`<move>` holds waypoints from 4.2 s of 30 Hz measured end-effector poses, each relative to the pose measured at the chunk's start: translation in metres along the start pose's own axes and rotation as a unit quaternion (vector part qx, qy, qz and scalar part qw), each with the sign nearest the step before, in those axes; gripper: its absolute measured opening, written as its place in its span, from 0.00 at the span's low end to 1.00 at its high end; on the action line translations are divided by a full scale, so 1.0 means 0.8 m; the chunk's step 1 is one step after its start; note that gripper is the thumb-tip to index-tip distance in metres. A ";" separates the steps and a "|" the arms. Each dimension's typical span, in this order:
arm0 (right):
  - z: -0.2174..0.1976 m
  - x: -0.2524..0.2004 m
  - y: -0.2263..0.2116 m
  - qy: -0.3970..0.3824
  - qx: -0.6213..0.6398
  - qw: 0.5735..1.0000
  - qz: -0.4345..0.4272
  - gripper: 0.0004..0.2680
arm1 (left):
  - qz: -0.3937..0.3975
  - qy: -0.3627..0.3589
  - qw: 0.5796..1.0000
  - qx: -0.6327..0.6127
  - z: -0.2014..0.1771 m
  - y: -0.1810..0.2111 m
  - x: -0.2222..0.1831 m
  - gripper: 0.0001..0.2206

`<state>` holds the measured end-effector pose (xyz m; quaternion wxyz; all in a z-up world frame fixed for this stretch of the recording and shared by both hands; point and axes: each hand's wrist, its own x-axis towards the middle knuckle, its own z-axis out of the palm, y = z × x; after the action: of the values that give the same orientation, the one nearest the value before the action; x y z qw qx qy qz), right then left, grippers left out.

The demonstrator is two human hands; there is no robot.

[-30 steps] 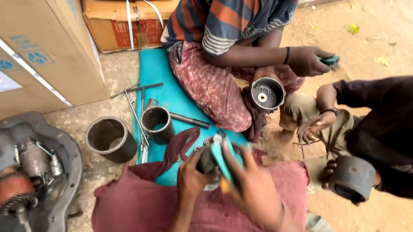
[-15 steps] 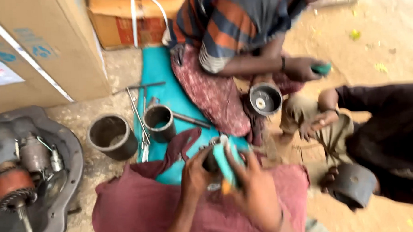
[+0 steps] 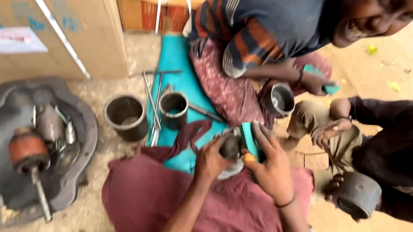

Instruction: Cleaning and inspecting a mechanical motor component using a wire brush and other tools.

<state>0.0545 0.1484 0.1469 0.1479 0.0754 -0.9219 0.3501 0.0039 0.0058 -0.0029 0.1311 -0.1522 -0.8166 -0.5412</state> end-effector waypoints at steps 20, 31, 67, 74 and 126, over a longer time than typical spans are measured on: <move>-0.084 -0.032 0.002 0.089 0.091 0.985 0.116 0.26 | -0.046 -0.020 0.998 -0.025 -0.013 0.019 0.007 0.30; 0.004 -0.032 0.027 0.040 -0.010 0.999 0.003 0.30 | 0.005 0.006 0.999 -0.043 -0.015 -0.025 0.024 0.28; -0.047 -0.091 0.018 0.003 0.000 1.000 0.007 0.29 | 0.087 0.003 0.996 0.024 0.002 -0.001 -0.008 0.34; -0.008 -0.032 0.009 0.050 0.048 0.997 0.027 0.28 | 0.020 -0.012 0.999 -0.037 -0.010 -0.005 -0.007 0.27; 0.008 -0.151 0.155 0.122 0.703 0.672 0.198 0.26 | 0.039 -0.403 0.907 0.116 -0.112 0.159 0.110 0.47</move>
<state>0.1370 0.2409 0.0259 0.0896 -0.0711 -0.3699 0.9220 -0.0233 -0.0205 0.1718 -0.1712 -0.3728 -0.8502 -0.3299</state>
